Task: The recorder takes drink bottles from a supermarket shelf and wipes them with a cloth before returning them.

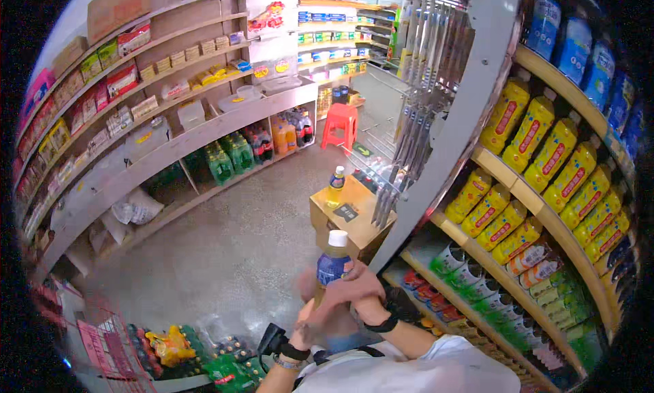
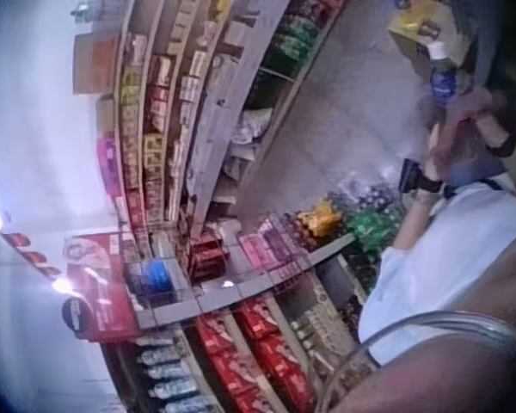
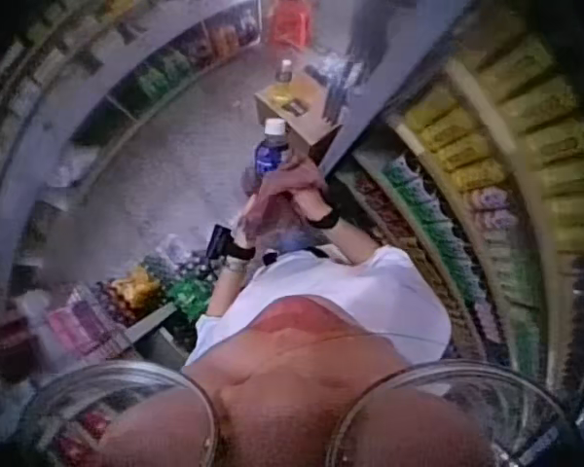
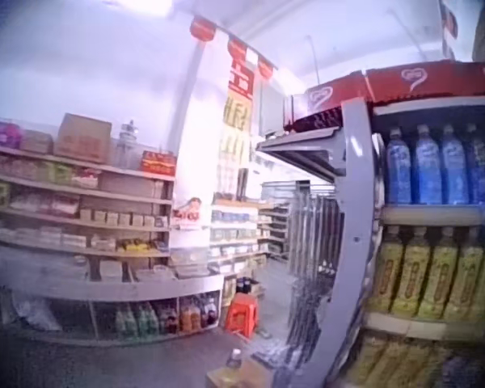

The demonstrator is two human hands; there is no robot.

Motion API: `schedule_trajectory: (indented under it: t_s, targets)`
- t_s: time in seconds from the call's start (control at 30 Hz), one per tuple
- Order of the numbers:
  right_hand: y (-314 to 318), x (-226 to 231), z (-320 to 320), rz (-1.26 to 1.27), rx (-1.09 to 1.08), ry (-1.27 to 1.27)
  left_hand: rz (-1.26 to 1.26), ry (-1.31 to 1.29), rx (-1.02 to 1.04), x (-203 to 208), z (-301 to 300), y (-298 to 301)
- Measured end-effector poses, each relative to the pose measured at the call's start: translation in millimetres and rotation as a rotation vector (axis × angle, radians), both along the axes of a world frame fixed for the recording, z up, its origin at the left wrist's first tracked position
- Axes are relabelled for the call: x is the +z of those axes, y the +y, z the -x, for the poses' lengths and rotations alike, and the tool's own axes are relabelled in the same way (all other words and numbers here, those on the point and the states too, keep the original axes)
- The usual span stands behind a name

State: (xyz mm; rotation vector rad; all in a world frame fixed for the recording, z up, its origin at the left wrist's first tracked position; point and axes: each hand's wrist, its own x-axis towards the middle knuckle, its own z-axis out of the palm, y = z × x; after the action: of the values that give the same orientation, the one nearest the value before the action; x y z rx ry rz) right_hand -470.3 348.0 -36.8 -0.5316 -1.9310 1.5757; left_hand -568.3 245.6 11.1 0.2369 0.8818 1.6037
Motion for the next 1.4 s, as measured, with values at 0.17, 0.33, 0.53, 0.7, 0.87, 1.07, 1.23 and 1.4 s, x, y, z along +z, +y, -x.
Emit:
schedule_trajectory:
  t_s: [0.17,0.33,0.53,0.7,0.87,1.07,1.23,1.4]
  targets:
    - [22.2,111.1,38.3,-0.031,-0.231,0.04,-0.131,0.372,-0.008,-29.1,31.1,9.5]
    - [74.5,156.3,96.1,0.044,-0.161,-0.624,0.175,0.44,0.106,62.9,93.2,8.3]
    - [152.3,164.9,122.8,0.12,0.425,-0.074,0.059,0.778,0.263,94.1,151.8,69.7]
    - [198.3,53.3,154.0,0.303,0.623,-0.11,0.004,0.909,0.267,98.3,176.8,145.9]
    - [214.7,60.5,145.5,0.106,0.716,-0.135,-0.031,0.87,0.155,81.2,168.8,202.0]
    - [212.5,61.4,117.5,-0.127,0.074,-0.315,-0.118,0.769,0.236,94.1,154.8,234.3]
    - [220.0,63.4,118.5,-0.183,-0.067,-0.282,-0.247,0.766,0.343,114.7,185.9,257.8]
    - [225.2,65.5,130.1,-0.209,-0.137,-0.275,-0.249,0.64,0.379,121.0,224.7,280.7]
